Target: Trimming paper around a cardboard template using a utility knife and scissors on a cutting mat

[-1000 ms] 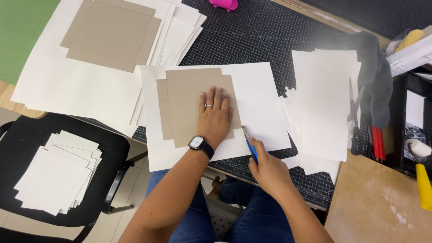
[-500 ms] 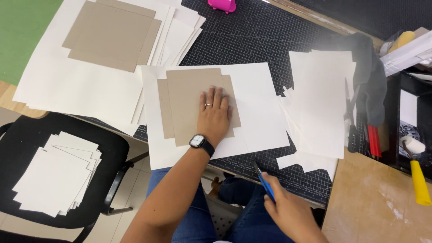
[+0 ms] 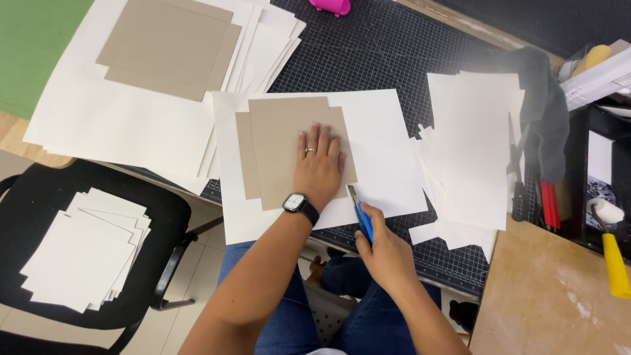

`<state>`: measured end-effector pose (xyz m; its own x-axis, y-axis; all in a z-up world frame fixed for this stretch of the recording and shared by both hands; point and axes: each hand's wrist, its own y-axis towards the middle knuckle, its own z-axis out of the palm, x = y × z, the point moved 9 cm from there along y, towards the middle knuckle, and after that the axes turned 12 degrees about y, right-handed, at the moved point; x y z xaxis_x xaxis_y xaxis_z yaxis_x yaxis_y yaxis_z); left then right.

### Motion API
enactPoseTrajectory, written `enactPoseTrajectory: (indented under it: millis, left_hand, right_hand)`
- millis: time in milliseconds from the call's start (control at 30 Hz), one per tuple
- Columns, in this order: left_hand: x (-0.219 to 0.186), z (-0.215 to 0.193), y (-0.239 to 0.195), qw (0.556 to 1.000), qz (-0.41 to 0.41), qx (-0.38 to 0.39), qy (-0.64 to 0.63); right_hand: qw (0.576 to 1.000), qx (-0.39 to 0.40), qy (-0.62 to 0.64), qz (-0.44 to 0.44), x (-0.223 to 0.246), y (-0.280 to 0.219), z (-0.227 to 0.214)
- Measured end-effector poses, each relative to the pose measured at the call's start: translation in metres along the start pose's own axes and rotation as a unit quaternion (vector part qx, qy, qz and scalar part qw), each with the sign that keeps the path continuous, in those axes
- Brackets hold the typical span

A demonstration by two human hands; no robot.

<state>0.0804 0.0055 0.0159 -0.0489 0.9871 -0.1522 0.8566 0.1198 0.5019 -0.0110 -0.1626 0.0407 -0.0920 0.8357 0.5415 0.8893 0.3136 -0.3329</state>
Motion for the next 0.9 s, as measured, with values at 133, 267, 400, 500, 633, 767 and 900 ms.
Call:
enactPoseTrajectory:
  millis: [133,267,400,500,633,767,900]
  left_hand:
    - [0.002,0.016,0.001,0.986,-0.02,0.161,0.027]
    - [0.001,0.015,0.001,0.987,-0.016,0.156,0.027]
    - [0.001,0.017,0.0,0.988,-0.014,0.152,0.025]
    - [0.001,0.015,0.0,0.986,-0.015,0.162,0.022]
    - [-0.001,0.015,0.0,0.985,-0.012,0.171,0.022]
    - [0.001,0.013,0.003,0.984,-0.017,0.175,0.031]
    - [0.0,-0.004,-0.001,1.0,-0.006,-0.018,0.007]
  right_hand:
    - [1.0,0.013,0.021,-0.009,0.023,-0.009,-0.011]
    - [1.0,0.015,0.017,-0.011,0.028,-0.009,-0.011]
    - [0.999,0.027,0.008,-0.018,0.034,-0.01,-0.01]
    - [0.999,0.042,-0.019,-0.027,0.037,-0.005,-0.009]
    - [0.996,0.064,-0.054,-0.024,0.037,-0.003,-0.011]
    - [0.994,0.065,-0.074,-0.047,0.035,-0.009,-0.009]
    - [0.993,0.054,-0.1,-0.037,0.001,-0.018,0.01]
